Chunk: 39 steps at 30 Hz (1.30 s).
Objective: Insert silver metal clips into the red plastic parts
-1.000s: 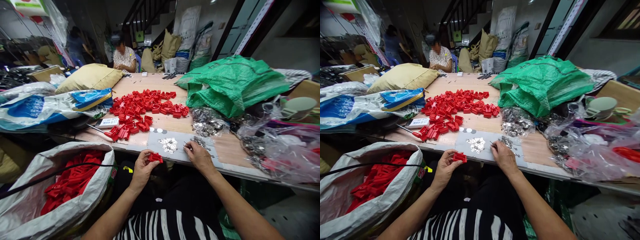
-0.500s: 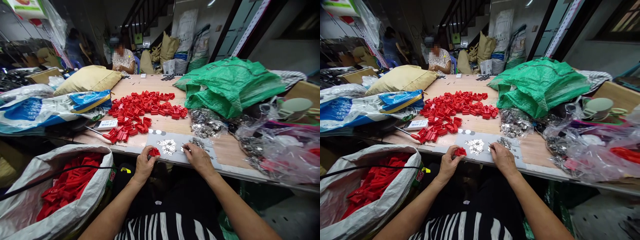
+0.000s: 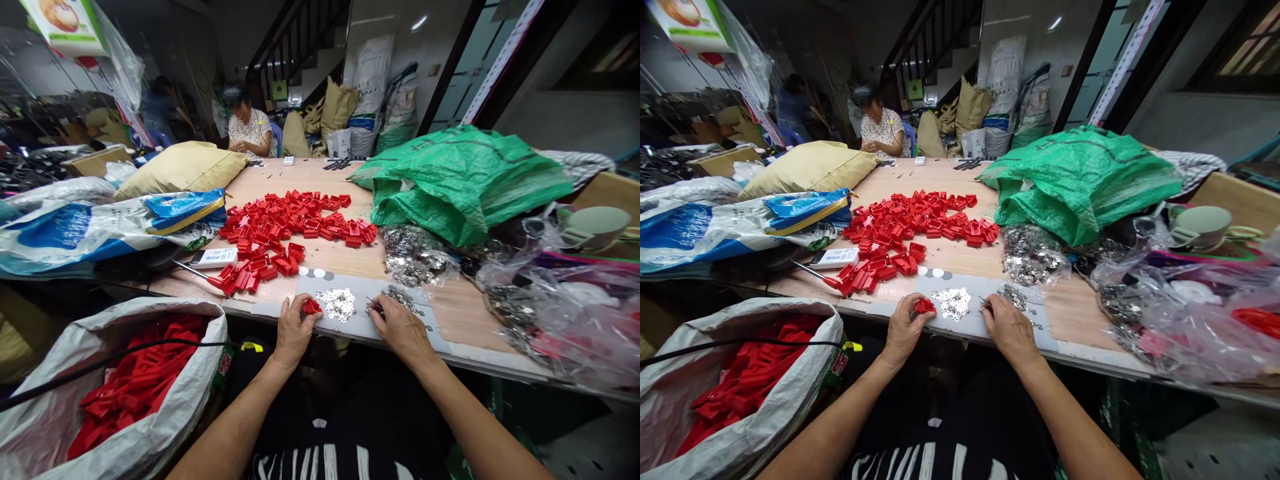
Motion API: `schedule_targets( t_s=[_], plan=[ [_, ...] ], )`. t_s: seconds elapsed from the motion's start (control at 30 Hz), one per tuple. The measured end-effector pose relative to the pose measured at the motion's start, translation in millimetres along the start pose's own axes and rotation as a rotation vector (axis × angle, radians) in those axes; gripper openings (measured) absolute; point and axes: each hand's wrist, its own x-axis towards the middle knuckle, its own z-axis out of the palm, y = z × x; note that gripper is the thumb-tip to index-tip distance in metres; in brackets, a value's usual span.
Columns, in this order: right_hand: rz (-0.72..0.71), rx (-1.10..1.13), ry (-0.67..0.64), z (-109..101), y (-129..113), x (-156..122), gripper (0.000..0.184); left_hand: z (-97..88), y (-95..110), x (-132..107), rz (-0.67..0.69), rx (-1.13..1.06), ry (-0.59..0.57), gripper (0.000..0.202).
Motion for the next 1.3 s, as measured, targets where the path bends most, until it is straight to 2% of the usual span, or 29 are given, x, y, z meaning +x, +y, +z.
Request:
schedule_targets(
  t_s=[0.13, 0.37, 0.57, 0.83, 1.0, 1.17, 1.3],
  plan=[
    [-0.060, 0.013, 0.035, 5, 5, 0, 0.007, 3.1, -1, 2, 0.041, 0.051, 0.004, 0.030],
    [-0.118, 0.097, 0.134, 22, 15, 4, 0.017, 6.0, 0, 5, 0.012, 0.059, -0.002, 0.030],
    [-0.080, 0.262, 0.162, 13, 13, 10, 0.017, 5.5, 2, 7, -0.021, 0.039, -0.005, 0.030],
    [-0.008, 0.561, 0.000, -6, -14, 4, 0.020, 2.5, -1, 5, -0.089, -0.161, 0.024, 0.027],
    [0.004, 0.641, -0.004, -14, -27, -2, 0.021, -6.7, 10, -6, -0.103, -0.333, 0.003, 0.027],
    [-0.089, 0.780, -0.078, -24, -48, -10, 0.022, -16.3, 23, -20, -0.082, -0.387, 0.011, 0.028],
    [-0.192, 0.778, -0.153, -29, -64, -16, 0.018, -23.0, 29, -29, -0.049, -0.322, -0.015, 0.031]
  ],
)
